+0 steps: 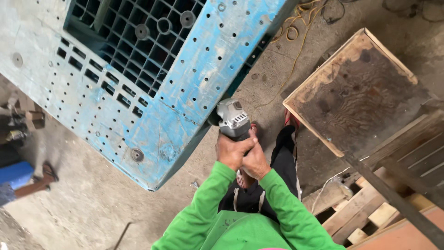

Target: The person uses an angle grinder to sand the surface of a large blue plastic crate. They move the tool along the edges and flat areas, smoothing the surface while standing in a workshop.

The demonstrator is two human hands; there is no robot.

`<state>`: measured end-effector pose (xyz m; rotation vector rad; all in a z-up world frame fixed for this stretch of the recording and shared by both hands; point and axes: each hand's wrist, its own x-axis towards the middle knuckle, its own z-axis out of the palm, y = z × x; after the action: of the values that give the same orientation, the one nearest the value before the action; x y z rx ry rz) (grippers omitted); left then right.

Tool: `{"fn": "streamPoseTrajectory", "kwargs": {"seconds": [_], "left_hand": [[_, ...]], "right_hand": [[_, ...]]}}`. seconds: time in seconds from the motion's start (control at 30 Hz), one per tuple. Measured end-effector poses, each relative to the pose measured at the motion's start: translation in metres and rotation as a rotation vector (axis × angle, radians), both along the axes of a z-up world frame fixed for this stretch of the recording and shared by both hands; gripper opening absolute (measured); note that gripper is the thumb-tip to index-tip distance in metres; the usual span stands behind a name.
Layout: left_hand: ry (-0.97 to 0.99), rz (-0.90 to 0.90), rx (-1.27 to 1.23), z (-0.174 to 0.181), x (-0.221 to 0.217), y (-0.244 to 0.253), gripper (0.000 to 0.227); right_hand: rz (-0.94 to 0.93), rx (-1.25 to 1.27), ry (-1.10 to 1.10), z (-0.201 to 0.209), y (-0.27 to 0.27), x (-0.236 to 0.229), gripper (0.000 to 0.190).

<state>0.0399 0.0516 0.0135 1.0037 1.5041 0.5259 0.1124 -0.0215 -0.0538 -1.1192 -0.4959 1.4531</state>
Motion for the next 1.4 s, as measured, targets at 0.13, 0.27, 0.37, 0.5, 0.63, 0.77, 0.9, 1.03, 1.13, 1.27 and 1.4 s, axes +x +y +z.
{"fn": "streamPoseTrajectory", "kwargs": {"seconds": [0.13,0.27,0.37,0.5,0.63,0.77,0.9,1.03,1.13,1.27,1.4], "left_hand": [[0.170,-0.107,0.041,0.009,0.013,0.014,0.063],[0.449,-0.328,0.028,0.003,0.036,0.046,0.080],[0.486,-0.351,0.015,0.004,0.040,0.059,0.084],[0.571,-0.363,-0.002,0.020,0.026,0.045,0.082],[0.634,-0.376,-0.027,0.032,0.027,0.046,0.083],[0.678,-0.464,0.006,0.020,0.041,0.061,0.081],[0.630,-0.448,0.067,0.014,0.029,0.056,0.080],[0.627,-0.320,-0.040,0.019,-0.003,0.019,0.082],[0.529,-0.226,-0.038,0.015,-0.010,-0.003,0.084],[0.320,-0.221,-0.023,-0.003,0.012,0.005,0.079],[-0.086,-0.215,0.032,-0.017,0.033,0.034,0.058]], "right_hand": [[-0.106,0.126,-0.380,0.001,0.012,-0.003,0.082],[-0.254,0.055,0.139,-0.009,0.036,-0.001,0.066],[-0.289,0.057,0.190,-0.020,0.045,-0.003,0.067],[-0.265,0.023,0.251,-0.026,0.026,-0.026,0.047],[-0.226,0.103,-0.004,-0.034,0.018,-0.036,0.052],[-0.211,0.107,0.002,-0.065,0.027,-0.028,0.040],[-0.185,0.067,0.247,-0.072,0.015,-0.047,0.037],[-0.181,0.061,0.369,-0.045,-0.005,-0.059,0.046],[-0.148,0.040,0.286,-0.019,-0.015,-0.051,0.066],[-0.147,0.023,-0.021,0.010,0.002,-0.006,0.064],[-0.054,-0.035,-0.136,0.038,0.032,0.043,0.073]]}}
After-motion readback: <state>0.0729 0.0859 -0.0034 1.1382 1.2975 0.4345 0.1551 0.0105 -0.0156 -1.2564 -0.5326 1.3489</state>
